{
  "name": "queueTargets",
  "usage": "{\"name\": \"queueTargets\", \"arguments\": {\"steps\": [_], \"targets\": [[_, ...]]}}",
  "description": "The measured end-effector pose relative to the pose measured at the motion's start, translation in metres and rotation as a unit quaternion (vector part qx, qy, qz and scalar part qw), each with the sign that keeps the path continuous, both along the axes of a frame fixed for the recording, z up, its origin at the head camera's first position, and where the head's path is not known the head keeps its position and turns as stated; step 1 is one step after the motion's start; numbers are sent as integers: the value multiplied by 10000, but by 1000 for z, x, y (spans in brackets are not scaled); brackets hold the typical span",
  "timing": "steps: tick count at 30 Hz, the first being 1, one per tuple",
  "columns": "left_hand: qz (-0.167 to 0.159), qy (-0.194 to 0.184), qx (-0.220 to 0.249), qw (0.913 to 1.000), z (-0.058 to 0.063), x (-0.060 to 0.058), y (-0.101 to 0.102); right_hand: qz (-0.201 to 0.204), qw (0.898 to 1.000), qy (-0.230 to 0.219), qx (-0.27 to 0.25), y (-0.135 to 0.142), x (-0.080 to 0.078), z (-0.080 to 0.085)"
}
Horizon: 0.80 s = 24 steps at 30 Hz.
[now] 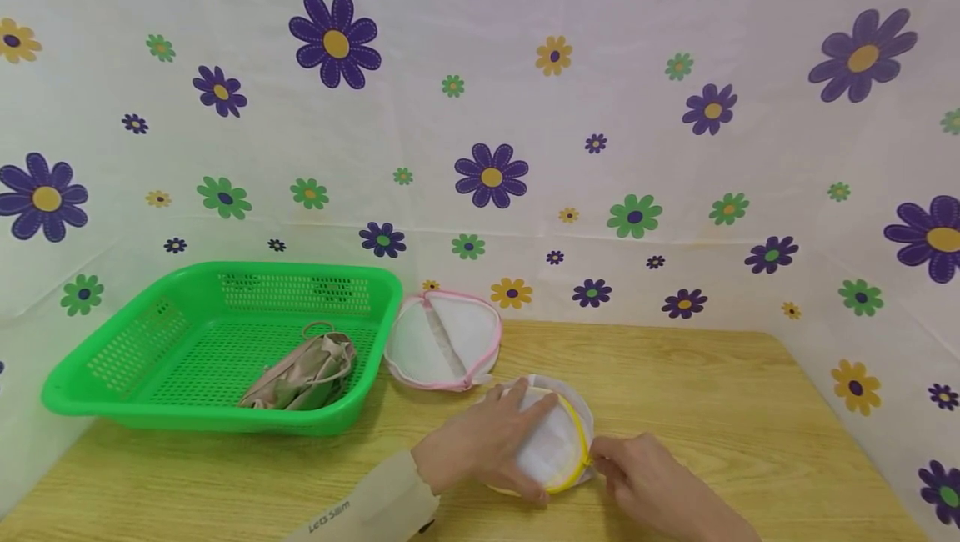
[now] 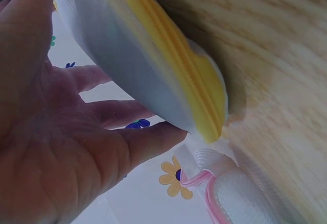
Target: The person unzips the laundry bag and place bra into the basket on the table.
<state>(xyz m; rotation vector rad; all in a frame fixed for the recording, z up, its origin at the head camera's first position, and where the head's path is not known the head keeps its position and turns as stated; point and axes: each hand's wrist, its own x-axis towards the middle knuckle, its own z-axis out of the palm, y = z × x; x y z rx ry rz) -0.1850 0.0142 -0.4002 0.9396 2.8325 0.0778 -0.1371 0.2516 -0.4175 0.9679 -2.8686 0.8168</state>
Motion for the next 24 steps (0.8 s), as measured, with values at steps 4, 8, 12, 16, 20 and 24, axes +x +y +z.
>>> {"name": "queueTargets", "arguments": {"steps": [4, 8, 12, 16, 20, 24], "targets": [[1, 1, -20, 10000, 0, -1, 0, 14, 10000, 53, 50, 1, 0, 0], [-31, 36, 59, 10000, -1, 1, -2, -60, 9993, 339, 166, 2, -1, 0], [-135, 111, 57, 9998, -4, 5, -7, -332, 9990, 241, 181, 5, -4, 1], [-370, 303, -25, 9989, -5, 14, -17, -570, 9977, 335, 135, 10, -8, 1], [-714, 633, -89, 9954, -4, 19, -24, -666, 9964, 506, 129, 15, -12, 2], [-1202, 1010, -121, 9875, -3, 17, -27, -815, 9961, 313, 132, 15, -13, 3]]}}
